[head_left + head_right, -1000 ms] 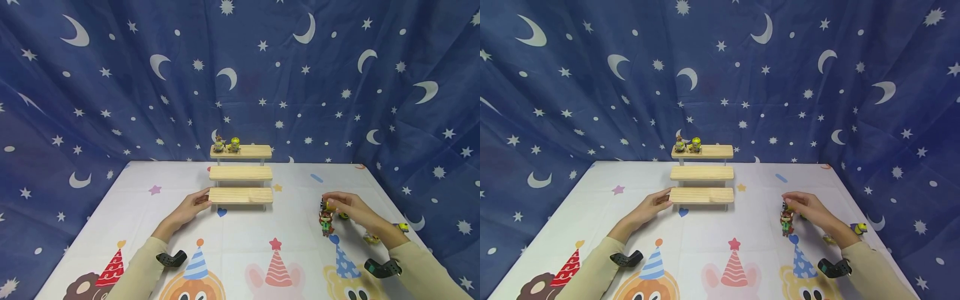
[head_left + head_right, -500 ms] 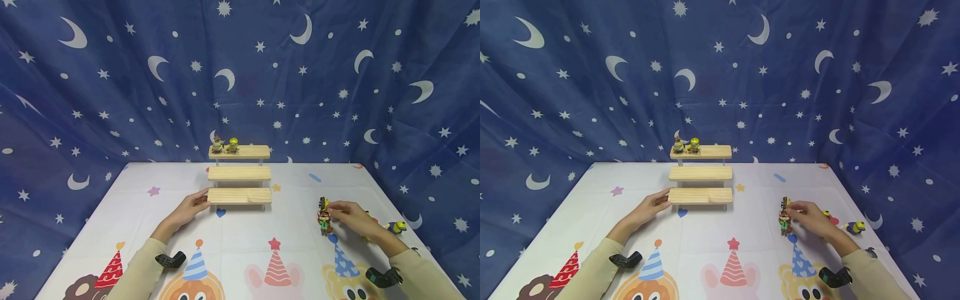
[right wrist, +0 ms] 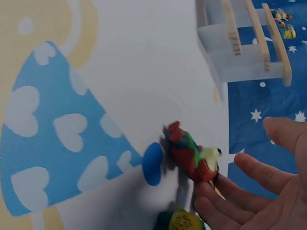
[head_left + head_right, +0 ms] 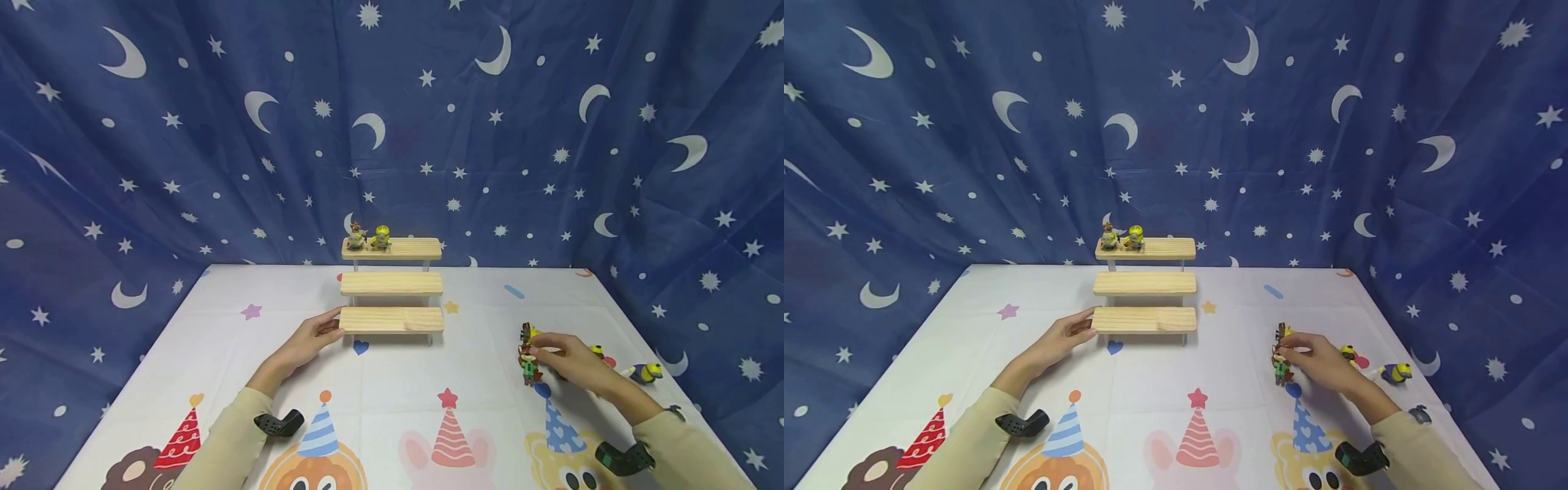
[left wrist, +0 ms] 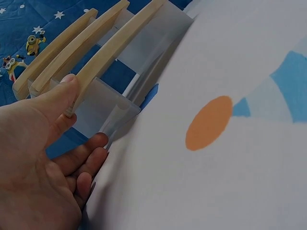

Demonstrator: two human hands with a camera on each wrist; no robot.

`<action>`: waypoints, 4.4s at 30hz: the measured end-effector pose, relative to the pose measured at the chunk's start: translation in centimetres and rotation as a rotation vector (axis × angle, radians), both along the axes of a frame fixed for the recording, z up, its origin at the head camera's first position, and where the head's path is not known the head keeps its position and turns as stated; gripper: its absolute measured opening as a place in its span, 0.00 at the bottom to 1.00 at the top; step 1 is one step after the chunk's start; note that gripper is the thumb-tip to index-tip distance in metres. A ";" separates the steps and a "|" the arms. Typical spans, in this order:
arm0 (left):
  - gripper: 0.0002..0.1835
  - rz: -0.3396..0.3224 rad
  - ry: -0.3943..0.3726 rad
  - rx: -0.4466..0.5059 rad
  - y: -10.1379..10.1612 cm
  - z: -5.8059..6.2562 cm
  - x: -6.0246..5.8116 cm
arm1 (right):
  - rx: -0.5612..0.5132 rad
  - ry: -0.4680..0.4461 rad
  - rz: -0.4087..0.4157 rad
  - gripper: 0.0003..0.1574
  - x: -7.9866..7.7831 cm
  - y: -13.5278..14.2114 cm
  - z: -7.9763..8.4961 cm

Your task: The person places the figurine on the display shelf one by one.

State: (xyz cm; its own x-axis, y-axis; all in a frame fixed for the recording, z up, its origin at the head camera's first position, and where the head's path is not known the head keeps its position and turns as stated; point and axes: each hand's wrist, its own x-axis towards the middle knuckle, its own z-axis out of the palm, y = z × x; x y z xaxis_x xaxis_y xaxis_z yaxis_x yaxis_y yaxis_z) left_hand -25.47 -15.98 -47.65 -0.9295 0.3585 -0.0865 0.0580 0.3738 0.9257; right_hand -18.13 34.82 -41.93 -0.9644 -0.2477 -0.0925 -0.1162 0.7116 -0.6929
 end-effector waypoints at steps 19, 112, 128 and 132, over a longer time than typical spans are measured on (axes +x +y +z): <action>0.39 0.018 -0.004 -0.006 0.0 0.0 0.1 | 0.060 0.023 -0.092 0.27 -0.8 -0.9 -1.3; 0.38 0.010 0.010 0.001 0.2 0.0 0.0 | -0.562 -0.129 0.084 0.33 -11.1 -11.1 9.2; 0.38 0.011 0.005 0.009 -0.1 0.0 0.3 | -0.620 -0.120 0.056 0.32 -13.9 -14.3 10.7; 0.39 0.010 0.003 0.013 -0.1 0.1 0.2 | -0.634 -0.115 0.037 0.32 -14.6 -15.2 10.7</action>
State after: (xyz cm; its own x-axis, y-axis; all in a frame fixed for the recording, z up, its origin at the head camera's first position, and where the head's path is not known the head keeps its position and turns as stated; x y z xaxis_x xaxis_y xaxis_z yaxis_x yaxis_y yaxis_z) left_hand -25.26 -16.11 -47.53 -0.9332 0.3506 -0.0795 0.0569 0.3623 0.9303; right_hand -32.77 19.63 -31.20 -0.9468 -0.3213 -0.0195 -0.0329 0.1569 -0.9871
